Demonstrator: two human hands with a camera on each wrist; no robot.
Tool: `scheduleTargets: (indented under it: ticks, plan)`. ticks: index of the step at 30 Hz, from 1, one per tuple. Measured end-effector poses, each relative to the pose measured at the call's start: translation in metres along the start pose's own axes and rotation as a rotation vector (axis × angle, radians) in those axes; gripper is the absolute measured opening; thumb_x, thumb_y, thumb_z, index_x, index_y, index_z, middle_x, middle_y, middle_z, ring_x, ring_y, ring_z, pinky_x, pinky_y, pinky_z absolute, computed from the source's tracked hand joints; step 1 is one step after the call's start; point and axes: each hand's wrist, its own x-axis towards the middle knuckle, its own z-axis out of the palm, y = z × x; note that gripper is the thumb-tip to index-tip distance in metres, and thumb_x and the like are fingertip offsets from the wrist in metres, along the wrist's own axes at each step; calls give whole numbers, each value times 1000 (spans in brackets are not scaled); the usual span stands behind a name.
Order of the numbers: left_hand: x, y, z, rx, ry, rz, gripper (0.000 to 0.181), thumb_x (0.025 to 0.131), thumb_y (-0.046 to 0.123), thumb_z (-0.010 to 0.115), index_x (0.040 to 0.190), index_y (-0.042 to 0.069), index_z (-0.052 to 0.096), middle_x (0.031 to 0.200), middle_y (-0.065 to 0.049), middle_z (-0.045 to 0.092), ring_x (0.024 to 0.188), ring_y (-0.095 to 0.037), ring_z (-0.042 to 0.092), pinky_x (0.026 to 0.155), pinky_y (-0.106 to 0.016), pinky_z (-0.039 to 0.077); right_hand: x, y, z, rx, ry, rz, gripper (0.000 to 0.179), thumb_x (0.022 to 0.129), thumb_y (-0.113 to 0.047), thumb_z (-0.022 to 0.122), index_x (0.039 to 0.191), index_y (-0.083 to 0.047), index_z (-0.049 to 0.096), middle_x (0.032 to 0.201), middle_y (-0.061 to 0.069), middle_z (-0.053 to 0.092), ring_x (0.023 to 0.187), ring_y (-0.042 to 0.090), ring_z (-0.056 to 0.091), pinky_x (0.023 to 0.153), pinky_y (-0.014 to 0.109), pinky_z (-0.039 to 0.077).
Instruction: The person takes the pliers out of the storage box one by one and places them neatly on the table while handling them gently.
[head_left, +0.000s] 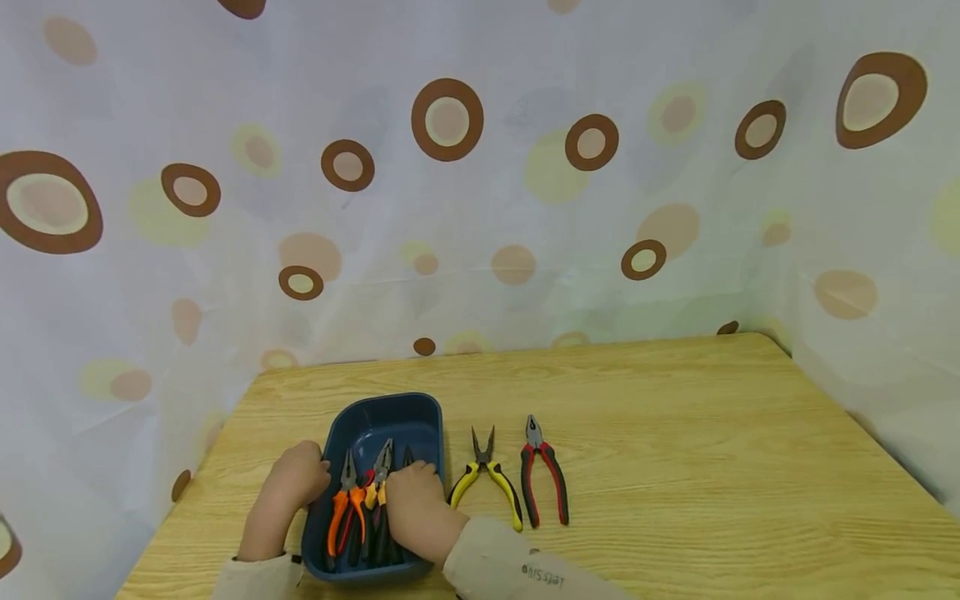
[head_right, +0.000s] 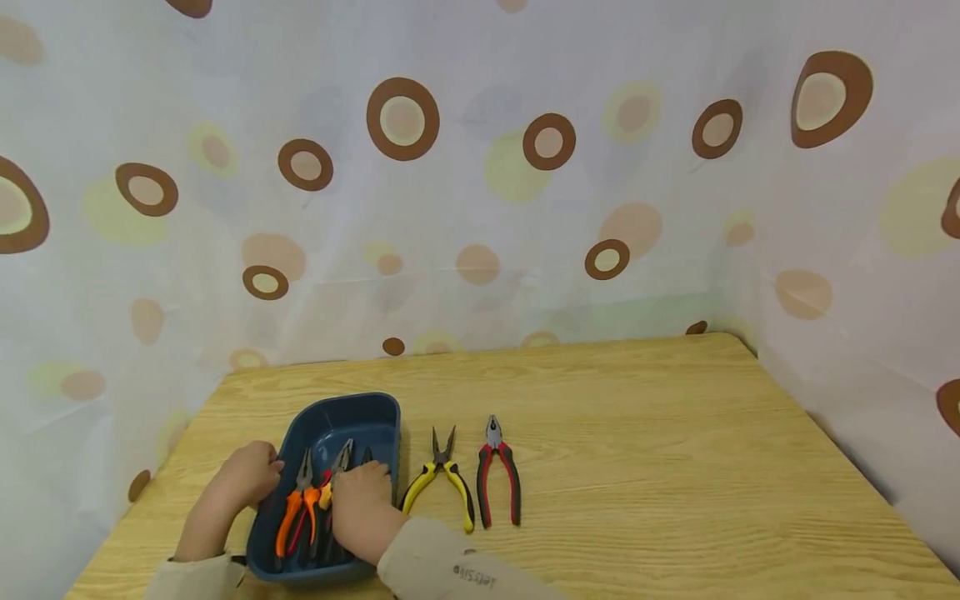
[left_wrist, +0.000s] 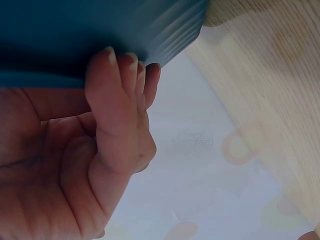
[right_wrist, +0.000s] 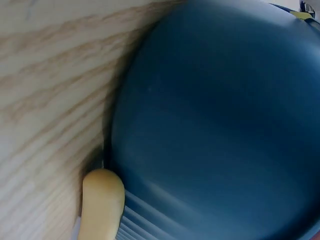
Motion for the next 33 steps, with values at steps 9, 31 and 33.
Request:
scheduleTargets:
  ticks: [9,31,33]
  plan:
    - [1,-1,-1,9,3,16,17,93,1,50,80,-8,56,66,-10,51,49,-20,53,49,-31,47,1,-2,-1,40,2,47,18,89,-18,67,101,-7,73,101,16,66,95,30,63,81,34,54]
    - [1,-2,1,3,23,37,15,91,-1,50,79,-8,56,63,-9,50,47,-19,51,47,-31,45,16,-4,3,10,-23,65,10,86,-22,71,93,-15,74,88,3,69,74,18,66,70,32,56]
    - [1,-2,1,4,22,36,15,91,-1,50,80,-8,56,63,-9,50,48,-19,51,48,-31,45,18,-4,2,47,-30,83,9,86,-23,71,90,-14,73,83,3,68,70,17,65,61,30,55]
